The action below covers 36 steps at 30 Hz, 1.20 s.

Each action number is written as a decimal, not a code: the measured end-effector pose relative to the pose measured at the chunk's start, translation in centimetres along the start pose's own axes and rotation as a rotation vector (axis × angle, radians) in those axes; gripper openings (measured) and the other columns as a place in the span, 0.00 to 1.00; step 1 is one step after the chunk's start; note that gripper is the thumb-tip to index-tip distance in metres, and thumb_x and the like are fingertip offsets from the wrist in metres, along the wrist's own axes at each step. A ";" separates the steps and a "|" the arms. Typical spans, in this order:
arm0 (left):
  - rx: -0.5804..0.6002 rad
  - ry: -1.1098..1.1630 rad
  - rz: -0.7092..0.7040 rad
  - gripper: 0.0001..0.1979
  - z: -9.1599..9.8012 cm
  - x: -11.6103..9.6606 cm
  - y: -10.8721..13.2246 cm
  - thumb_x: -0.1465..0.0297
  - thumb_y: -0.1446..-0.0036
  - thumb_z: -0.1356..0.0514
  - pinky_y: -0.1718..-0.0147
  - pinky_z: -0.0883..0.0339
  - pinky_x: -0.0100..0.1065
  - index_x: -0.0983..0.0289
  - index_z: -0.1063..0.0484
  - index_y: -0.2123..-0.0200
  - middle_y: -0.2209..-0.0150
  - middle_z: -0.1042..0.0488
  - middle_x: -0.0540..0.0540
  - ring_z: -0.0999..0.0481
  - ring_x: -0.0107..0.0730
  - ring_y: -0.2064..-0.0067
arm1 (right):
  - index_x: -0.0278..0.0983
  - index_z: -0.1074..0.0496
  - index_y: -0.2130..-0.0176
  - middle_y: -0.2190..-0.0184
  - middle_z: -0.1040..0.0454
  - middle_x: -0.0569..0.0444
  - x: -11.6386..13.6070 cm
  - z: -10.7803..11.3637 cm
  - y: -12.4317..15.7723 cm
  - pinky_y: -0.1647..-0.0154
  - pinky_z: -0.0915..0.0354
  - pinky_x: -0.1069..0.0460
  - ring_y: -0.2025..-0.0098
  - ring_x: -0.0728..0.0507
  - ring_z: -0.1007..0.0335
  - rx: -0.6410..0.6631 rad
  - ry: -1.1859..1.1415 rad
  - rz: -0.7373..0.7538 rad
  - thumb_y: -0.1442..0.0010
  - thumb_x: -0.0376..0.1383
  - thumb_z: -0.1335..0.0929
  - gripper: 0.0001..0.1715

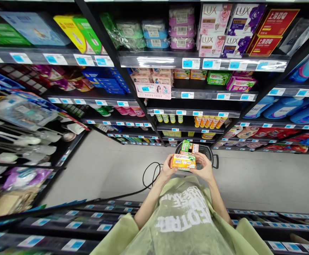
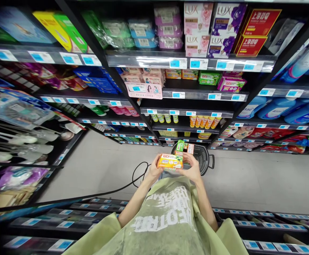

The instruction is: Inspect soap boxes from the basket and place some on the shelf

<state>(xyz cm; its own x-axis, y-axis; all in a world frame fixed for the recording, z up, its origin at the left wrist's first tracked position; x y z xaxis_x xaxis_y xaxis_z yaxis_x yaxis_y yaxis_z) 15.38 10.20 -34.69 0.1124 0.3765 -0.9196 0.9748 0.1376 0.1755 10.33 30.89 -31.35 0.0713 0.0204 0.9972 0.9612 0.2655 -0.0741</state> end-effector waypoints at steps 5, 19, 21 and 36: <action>-0.061 0.107 0.188 0.40 -0.5 1.8 0.7 0.44 0.60 0.23 0.51 0.23 0.46 0.61 0.29 0.51 0.50 0.19 0.61 0.17 0.48 0.51 | 0.39 0.27 0.47 0.64 0.20 0.53 -1.1 0.4 -0.3 0.67 0.23 0.51 0.69 0.45 0.22 -0.080 0.028 -0.084 0.55 0.44 0.17 0.39; -0.099 0.146 0.193 0.33 -1.1 1.5 0.7 0.48 0.54 0.24 0.51 0.23 0.45 0.61 0.29 0.54 0.52 0.19 0.61 0.17 0.47 0.52 | 0.39 0.28 0.49 0.66 0.18 0.53 -1.3 0.7 -0.6 0.68 0.21 0.49 0.72 0.44 0.21 -0.093 0.031 -0.145 0.57 0.44 0.17 0.38; -0.080 0.142 0.184 0.32 -1.2 1.5 0.7 0.47 0.53 0.25 0.51 0.23 0.46 0.61 0.29 0.54 0.52 0.19 0.61 0.17 0.46 0.52 | 0.39 0.28 0.49 0.66 0.18 0.53 -1.2 0.8 -0.6 0.68 0.21 0.49 0.72 0.44 0.21 -0.091 0.031 -0.146 0.58 0.44 0.17 0.39; -0.108 0.161 0.166 0.31 -1.6 1.6 0.6 0.50 0.54 0.24 0.56 0.23 0.39 0.59 0.30 0.54 0.55 0.19 0.57 0.17 0.41 0.56 | 0.39 0.28 0.50 0.64 0.17 0.51 -1.3 1.2 -0.6 0.67 0.21 0.49 0.70 0.43 0.20 -0.068 0.012 -0.141 0.56 0.43 0.18 0.36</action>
<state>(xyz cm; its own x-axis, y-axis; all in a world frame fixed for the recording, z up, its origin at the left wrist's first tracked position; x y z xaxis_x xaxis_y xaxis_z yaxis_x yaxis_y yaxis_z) 15.88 12.32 -35.52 0.2282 0.5422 -0.8087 0.9186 0.1554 0.3634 9.36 31.91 -32.58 -0.0624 -0.0242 0.9978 0.9778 0.1990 0.0660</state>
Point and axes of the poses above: each hand's wrist, its own y-axis away from the middle knuckle, its own z-axis out of the back of the hand, x = y × z, the point moved 5 cm from there along -y, towards the middle knuckle
